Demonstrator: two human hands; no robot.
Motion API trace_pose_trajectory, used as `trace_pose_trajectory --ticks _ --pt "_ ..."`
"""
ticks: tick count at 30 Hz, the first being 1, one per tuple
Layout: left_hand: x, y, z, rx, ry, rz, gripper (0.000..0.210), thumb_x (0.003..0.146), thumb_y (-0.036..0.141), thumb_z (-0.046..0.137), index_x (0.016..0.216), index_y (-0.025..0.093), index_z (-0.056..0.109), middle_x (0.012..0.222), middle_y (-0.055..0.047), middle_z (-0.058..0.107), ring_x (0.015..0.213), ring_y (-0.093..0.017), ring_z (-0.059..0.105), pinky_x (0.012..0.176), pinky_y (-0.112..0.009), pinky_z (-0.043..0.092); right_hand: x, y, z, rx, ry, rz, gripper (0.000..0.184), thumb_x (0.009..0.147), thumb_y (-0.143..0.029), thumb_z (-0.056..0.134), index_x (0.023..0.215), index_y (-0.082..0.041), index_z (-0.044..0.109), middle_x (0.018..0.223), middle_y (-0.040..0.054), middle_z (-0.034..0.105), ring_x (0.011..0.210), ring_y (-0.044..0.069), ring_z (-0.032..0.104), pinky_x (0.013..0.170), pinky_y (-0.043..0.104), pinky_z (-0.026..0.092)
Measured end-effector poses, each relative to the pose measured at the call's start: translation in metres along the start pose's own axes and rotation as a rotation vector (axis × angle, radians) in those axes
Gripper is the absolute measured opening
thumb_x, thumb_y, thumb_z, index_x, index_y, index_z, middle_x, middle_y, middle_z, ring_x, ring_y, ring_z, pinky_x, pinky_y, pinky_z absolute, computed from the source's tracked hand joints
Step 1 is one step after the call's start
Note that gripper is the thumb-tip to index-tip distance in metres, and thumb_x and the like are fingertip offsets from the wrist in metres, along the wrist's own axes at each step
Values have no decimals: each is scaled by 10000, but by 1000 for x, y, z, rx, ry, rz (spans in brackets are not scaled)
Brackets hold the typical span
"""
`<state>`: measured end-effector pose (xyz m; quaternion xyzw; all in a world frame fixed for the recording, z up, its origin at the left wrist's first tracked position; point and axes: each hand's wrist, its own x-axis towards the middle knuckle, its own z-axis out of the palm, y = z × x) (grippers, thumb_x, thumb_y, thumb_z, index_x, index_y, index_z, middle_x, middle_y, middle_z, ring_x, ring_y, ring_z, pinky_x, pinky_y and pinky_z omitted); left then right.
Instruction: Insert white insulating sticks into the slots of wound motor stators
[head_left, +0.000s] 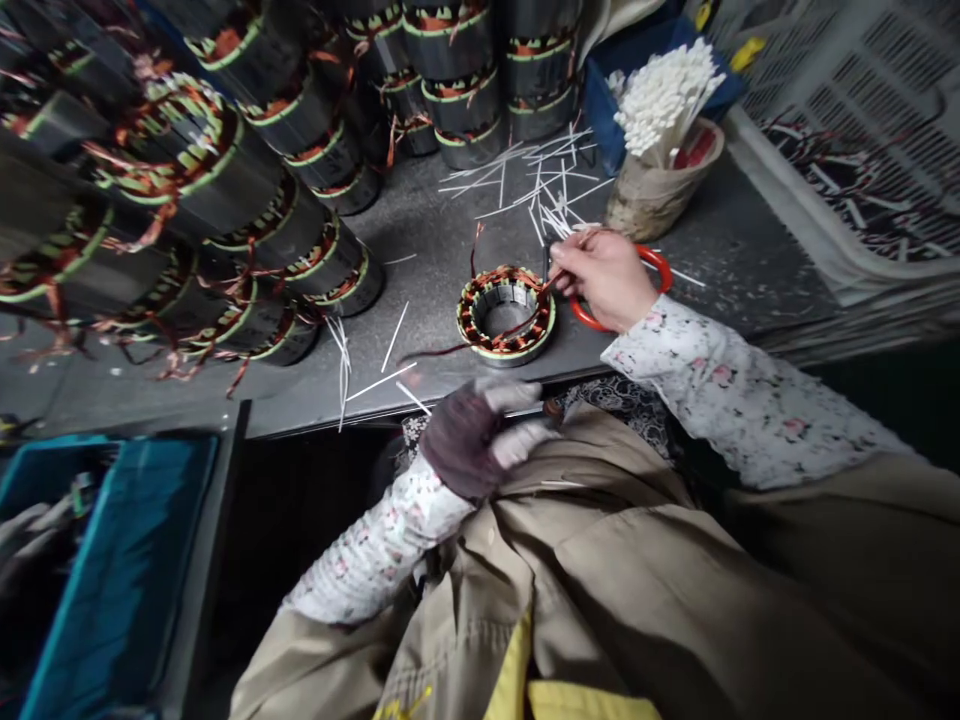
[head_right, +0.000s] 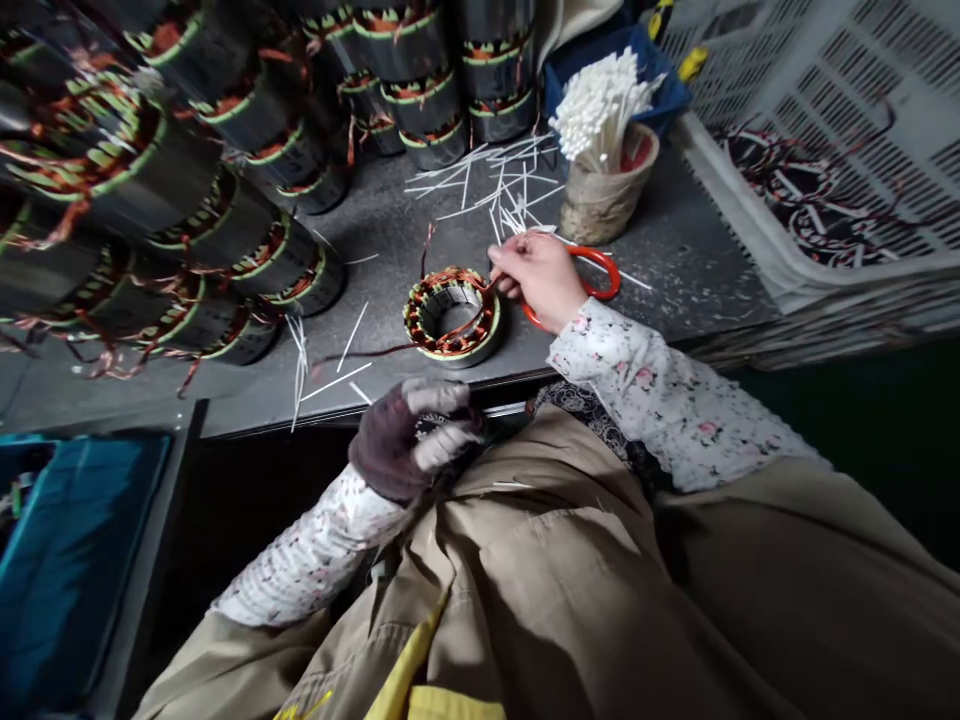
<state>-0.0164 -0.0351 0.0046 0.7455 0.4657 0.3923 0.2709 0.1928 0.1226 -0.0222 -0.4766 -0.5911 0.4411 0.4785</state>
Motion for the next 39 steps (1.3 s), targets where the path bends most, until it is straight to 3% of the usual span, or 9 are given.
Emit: trace_pose_trajectory --ticks 4,6,9,13,16,20,25,32,39 --pt "49 0 -18 511 -126 186 398 921 507 706 1213 237 733 1309 -125 726 1342 -326 608 1256 -587 354 -2 5 -28 -155 -137 -85 375 786 -580 760 777 -246 590 748 19 664 722 201 643 708 408 593" --pt "79 -13 -25 553 -274 195 329 885 493 749 1085 234 776 1192 -103 772 1305 -361 617 1264 -652 281 -2 2 -49 -338 73 -159 256 834 -470 732 824 -245 612 832 37 692 802 216 654 792 440 594" --pt "104 -28 -30 375 -404 180 249 857 482 764 873 235 791 1099 -70 783 1151 -302 681 1126 -520 474 9 -6 -80 -541 460 -159 77 917 -276 632 984 -240 618 989 71 708 821 181 626 823 403 584" --pt "97 -25 -21 370 -330 104 249 840 459 758 756 225 758 959 -55 774 1061 -273 693 1047 -469 515 28 -20 -103 -727 482 -108 79 928 -222 643 1007 -221 650 1169 110 693 878 168 634 893 382 589" --pt "78 -20 -7 499 -228 160 190 873 414 732 838 229 756 950 -53 776 1036 -275 701 1176 -561 428 22 -28 -101 -724 457 -213 113 1001 -305 553 986 -261 657 1145 97 722 979 224 699 889 425 616" --pt "63 -33 4 573 -33 414 156 969 358 636 1066 280 730 1159 -15 777 1206 -231 689 1302 -583 303 -21 -32 -75 -507 427 -635 182 1047 -296 505 1165 -270 641 1163 85 755 995 245 758 834 439 631" --pt "62 -45 -1 582 -45 567 571 998 499 602 1458 174 511 1243 -99 753 1182 -237 718 1289 -517 380 -92 -25 -36 -409 149 -940 123 971 -210 542 1015 -226 657 1062 81 778 1004 252 748 864 411 621" --pt "51 -36 20 637 161 423 806 965 538 660 1575 131 326 1396 -197 654 1376 -327 602 1187 -468 502 -140 -15 -26 -256 -96 -694 168 946 -145 492 828 -245 558 728 7 667 643 158 643 601 304 543" --pt "46 -40 28 474 161 300 821 960 539 668 1595 198 275 1495 -180 578 1415 -335 569 1215 -506 476 -111 -20 -10 -208 -126 -425 232 981 -213 524 771 -222 623 710 -8 702 619 137 646 603 276 501"
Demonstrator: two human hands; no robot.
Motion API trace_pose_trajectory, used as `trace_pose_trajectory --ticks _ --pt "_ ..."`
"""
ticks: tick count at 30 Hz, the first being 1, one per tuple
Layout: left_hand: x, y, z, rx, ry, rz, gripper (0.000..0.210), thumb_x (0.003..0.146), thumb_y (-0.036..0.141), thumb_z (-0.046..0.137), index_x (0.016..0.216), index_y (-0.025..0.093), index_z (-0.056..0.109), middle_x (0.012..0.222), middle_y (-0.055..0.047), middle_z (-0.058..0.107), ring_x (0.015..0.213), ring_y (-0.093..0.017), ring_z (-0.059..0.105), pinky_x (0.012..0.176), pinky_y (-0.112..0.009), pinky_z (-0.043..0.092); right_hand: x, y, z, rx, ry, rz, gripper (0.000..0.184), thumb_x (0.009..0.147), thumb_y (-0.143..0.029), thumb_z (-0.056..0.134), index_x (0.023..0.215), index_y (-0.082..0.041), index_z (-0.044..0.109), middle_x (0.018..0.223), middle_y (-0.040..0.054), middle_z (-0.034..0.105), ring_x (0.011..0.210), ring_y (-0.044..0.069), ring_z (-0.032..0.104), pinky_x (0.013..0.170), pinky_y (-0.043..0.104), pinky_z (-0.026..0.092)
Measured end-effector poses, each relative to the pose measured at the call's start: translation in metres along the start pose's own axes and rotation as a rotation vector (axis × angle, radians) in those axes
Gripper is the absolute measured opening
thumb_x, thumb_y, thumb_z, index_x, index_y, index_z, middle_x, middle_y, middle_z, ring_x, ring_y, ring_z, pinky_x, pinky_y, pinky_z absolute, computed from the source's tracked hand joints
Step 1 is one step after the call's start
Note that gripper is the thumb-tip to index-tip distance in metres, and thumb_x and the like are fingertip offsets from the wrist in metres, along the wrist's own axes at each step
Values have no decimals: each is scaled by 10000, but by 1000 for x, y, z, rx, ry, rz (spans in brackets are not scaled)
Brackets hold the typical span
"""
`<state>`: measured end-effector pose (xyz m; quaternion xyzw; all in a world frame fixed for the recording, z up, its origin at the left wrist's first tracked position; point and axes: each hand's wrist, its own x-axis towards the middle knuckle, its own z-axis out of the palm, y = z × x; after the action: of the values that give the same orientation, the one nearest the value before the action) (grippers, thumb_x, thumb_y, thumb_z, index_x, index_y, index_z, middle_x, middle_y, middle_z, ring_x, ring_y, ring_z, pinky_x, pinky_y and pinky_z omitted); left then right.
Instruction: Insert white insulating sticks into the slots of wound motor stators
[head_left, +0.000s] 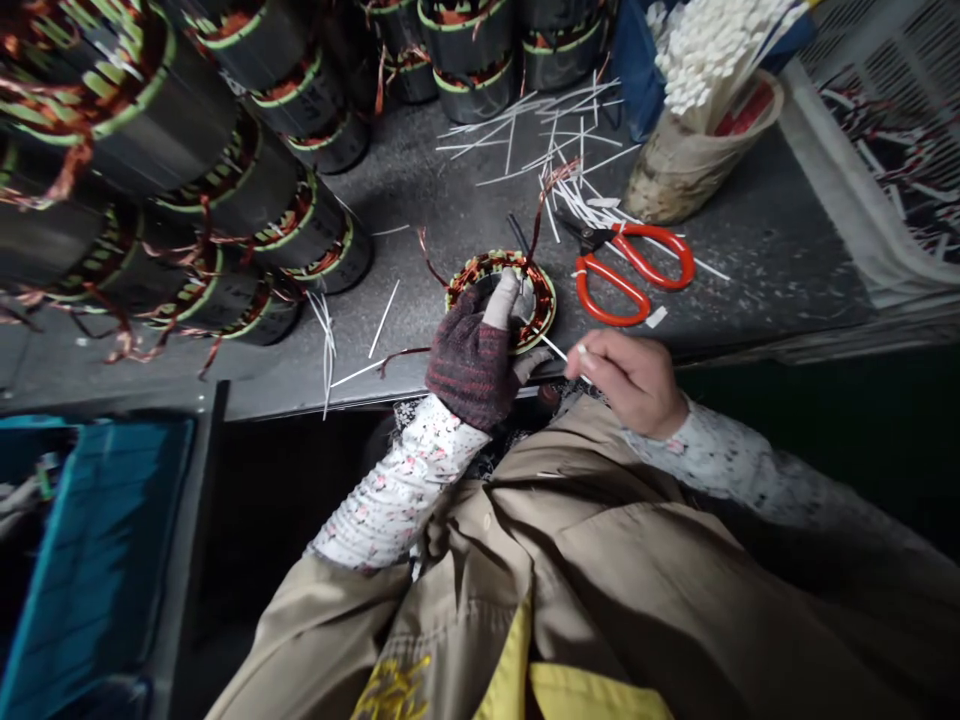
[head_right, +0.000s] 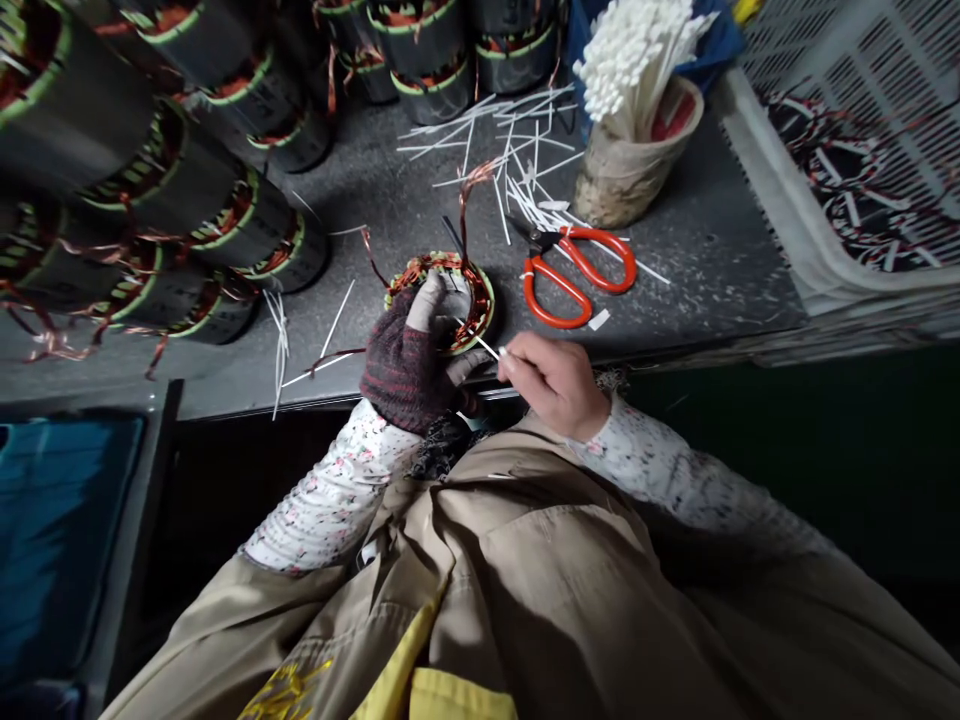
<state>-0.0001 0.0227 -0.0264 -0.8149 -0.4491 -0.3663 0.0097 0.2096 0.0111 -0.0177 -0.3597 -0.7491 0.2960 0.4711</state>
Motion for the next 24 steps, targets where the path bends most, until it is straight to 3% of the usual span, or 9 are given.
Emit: trace_pose_trajectory --ticks 3,6,8,13,18,21,24 --pt "0 5 0 -208 32 -136 639 1057 484 511 1594 257 250 1483 -141 589 1300 -254 670 1118 -467 572 18 6 15 98 98 77 208 958 -297 628 777 -208 680 731 -2 726 641 138 656 611 267 502" --pt "2 8 -1 -321 64 -151 300 1075 404 494 1346 289 549 1326 -64 688 1224 -214 708 1093 -490 596 22 3 18 96 129 116 187 936 -301 677 774 -210 699 678 -21 701 561 114 593 565 255 464" --pt "4 7 -2 -339 81 -121 149 1048 358 558 1122 276 657 1243 -40 719 1210 -220 710 1145 -540 557 19 -4 14 102 95 116 199 961 -291 642 785 -213 693 667 -26 680 535 103 562 557 255 456" --pt "7 1 -3 -325 104 -71 149 1039 331 567 1092 243 675 1200 -62 733 1178 -212 715 1159 -532 545 18 -14 10 -65 54 -1 221 962 -247 588 747 -217 629 709 4 654 648 139 601 621 281 458" --pt "9 -3 -4 -309 79 47 149 1024 326 597 1120 246 679 1116 -56 756 1203 -227 711 1129 -497 561 28 1 18 -223 65 -9 226 888 -195 592 666 -215 554 640 -10 571 563 126 492 572 292 372" --pt "9 -3 -4 -353 97 60 134 1021 286 586 1115 256 677 1102 -41 760 1146 -197 728 1096 -453 579 31 -2 17 -223 -5 38 231 870 -248 623 660 -210 533 659 -12 543 553 116 450 557 290 341" --pt "10 -1 -5 -300 94 76 142 1025 291 556 1097 258 673 1082 -22 772 1116 -187 733 1181 -488 517 34 -20 5 -177 -134 52 294 899 -258 598 628 -208 496 627 -20 503 565 114 442 558 293 317"
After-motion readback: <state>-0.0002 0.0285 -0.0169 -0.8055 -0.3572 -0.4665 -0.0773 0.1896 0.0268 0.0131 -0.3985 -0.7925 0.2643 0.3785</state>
